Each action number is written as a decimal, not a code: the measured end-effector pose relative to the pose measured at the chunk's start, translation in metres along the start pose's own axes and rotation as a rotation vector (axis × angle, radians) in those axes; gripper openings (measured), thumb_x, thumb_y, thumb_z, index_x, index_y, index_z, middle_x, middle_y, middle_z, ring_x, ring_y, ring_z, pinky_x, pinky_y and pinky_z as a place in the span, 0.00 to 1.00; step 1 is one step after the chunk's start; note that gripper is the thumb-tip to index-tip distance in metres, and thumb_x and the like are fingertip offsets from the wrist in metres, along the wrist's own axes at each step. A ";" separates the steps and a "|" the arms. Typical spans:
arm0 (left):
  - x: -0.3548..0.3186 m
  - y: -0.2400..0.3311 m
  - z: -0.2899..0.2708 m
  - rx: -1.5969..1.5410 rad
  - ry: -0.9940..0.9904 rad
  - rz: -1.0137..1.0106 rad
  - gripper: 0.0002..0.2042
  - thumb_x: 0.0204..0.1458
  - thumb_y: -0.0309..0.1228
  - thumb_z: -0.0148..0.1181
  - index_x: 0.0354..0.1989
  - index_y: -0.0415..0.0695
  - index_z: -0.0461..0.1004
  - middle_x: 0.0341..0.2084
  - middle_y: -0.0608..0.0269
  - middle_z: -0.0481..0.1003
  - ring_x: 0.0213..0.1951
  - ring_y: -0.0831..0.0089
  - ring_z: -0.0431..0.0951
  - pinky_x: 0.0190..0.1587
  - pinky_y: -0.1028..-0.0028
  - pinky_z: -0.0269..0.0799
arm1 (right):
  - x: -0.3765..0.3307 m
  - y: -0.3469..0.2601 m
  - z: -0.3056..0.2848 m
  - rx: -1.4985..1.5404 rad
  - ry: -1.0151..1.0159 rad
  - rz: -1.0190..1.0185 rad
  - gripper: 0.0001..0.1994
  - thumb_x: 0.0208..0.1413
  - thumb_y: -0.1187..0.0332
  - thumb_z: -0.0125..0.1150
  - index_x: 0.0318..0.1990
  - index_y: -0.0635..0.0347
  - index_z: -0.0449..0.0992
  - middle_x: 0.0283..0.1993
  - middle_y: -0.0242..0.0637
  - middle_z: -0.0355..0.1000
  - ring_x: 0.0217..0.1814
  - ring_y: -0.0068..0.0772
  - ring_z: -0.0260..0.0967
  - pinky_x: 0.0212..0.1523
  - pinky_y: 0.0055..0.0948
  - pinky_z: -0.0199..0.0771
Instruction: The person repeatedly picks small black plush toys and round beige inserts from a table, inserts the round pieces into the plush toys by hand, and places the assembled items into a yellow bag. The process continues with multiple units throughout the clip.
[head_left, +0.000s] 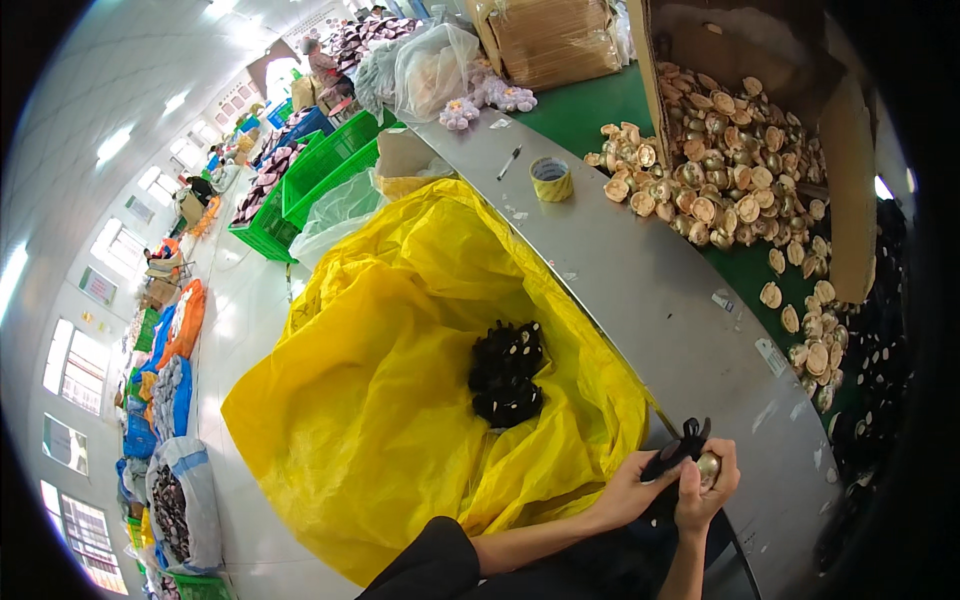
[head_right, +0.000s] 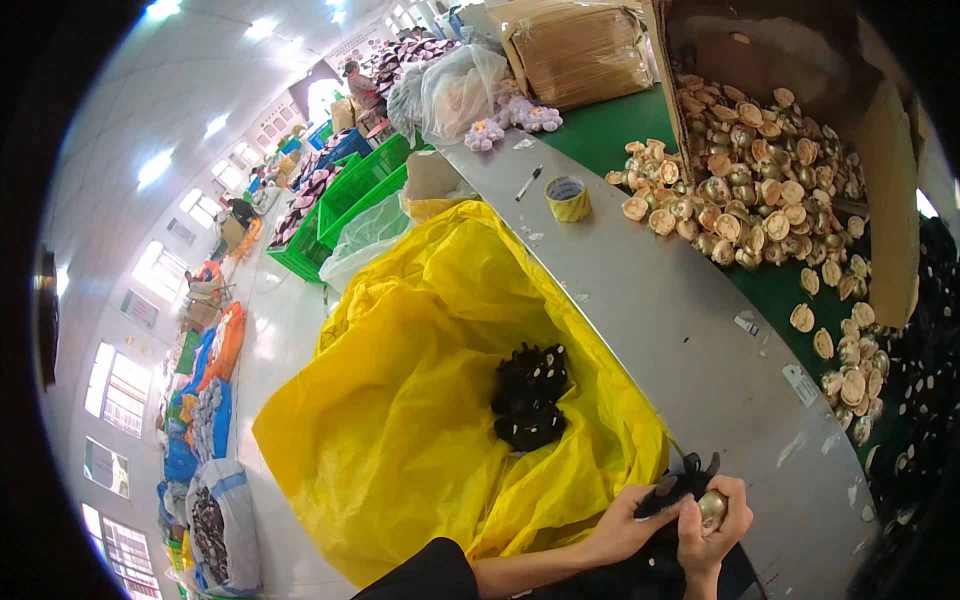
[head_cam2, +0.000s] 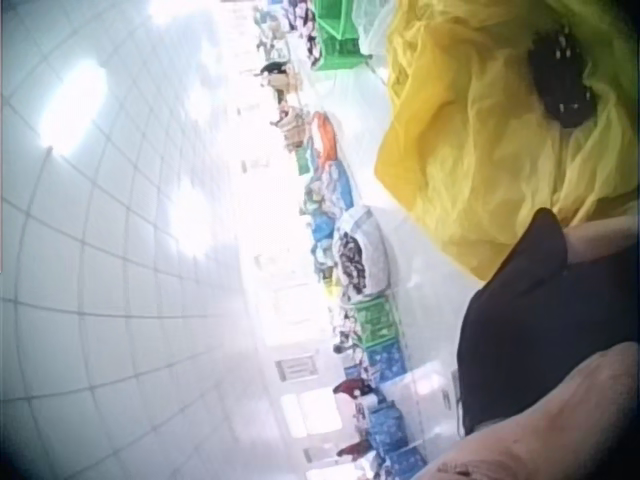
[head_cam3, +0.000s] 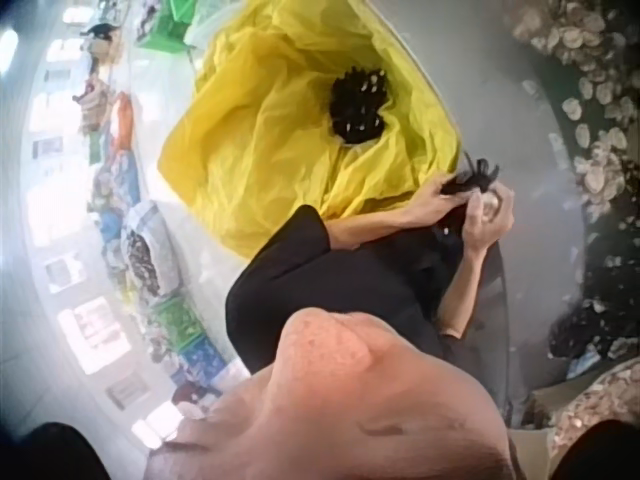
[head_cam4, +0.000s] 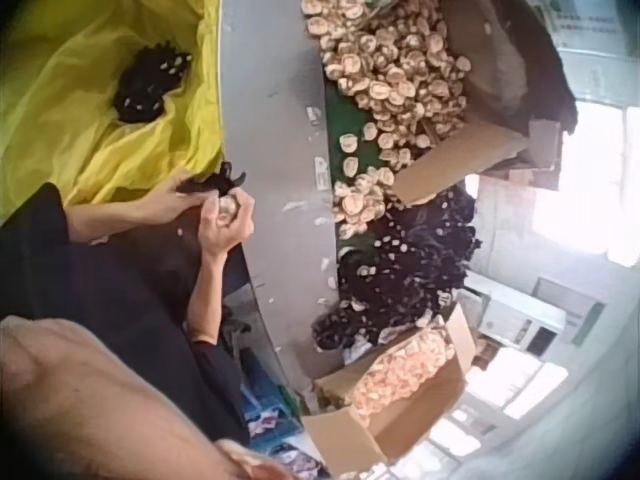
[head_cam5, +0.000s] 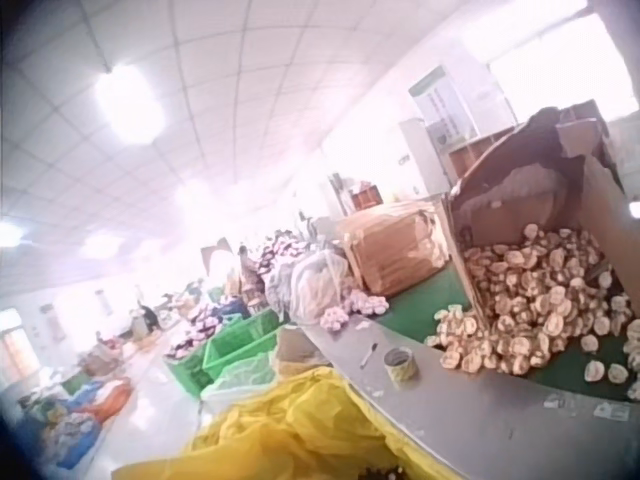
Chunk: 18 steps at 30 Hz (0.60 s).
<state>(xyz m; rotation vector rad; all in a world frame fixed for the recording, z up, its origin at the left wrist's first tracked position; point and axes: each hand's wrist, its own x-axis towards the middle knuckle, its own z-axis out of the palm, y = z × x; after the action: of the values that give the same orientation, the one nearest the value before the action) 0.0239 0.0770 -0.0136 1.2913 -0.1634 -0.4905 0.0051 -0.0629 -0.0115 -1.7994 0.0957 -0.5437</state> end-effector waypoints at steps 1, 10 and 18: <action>0.004 0.007 -0.003 -0.009 -0.026 -0.069 0.11 0.64 0.33 0.61 0.47 0.36 0.78 0.32 0.72 0.76 0.36 0.85 0.69 0.41 0.80 0.68 | 0.002 -0.003 0.000 0.019 0.036 0.004 0.17 0.52 0.57 0.64 0.35 0.63 0.69 0.26 0.30 0.60 0.26 0.21 0.56 0.27 0.24 0.56; -0.002 -0.003 0.010 -0.769 -0.213 -0.266 0.13 0.62 0.35 0.64 0.50 0.42 0.76 0.40 0.73 0.77 0.41 0.84 0.75 0.45 0.80 0.72 | 0.008 -0.010 -0.016 0.166 -0.005 0.131 0.21 0.50 0.51 0.64 0.34 0.61 0.69 0.29 0.28 0.59 0.30 0.21 0.54 0.32 0.24 0.53; -0.004 -0.023 0.007 -0.722 -0.372 -0.249 0.11 0.62 0.32 0.63 0.49 0.39 0.78 0.41 0.71 0.79 0.43 0.82 0.77 0.48 0.77 0.72 | 0.011 -0.005 -0.031 0.215 -0.088 0.159 0.24 0.50 0.46 0.65 0.33 0.62 0.70 0.29 0.28 0.61 0.31 0.21 0.55 0.33 0.23 0.53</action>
<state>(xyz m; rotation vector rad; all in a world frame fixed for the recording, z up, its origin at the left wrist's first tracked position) 0.0117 0.0684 -0.0328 0.5052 -0.1172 -0.9055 0.0009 -0.0930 0.0028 -1.5883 0.1140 -0.3469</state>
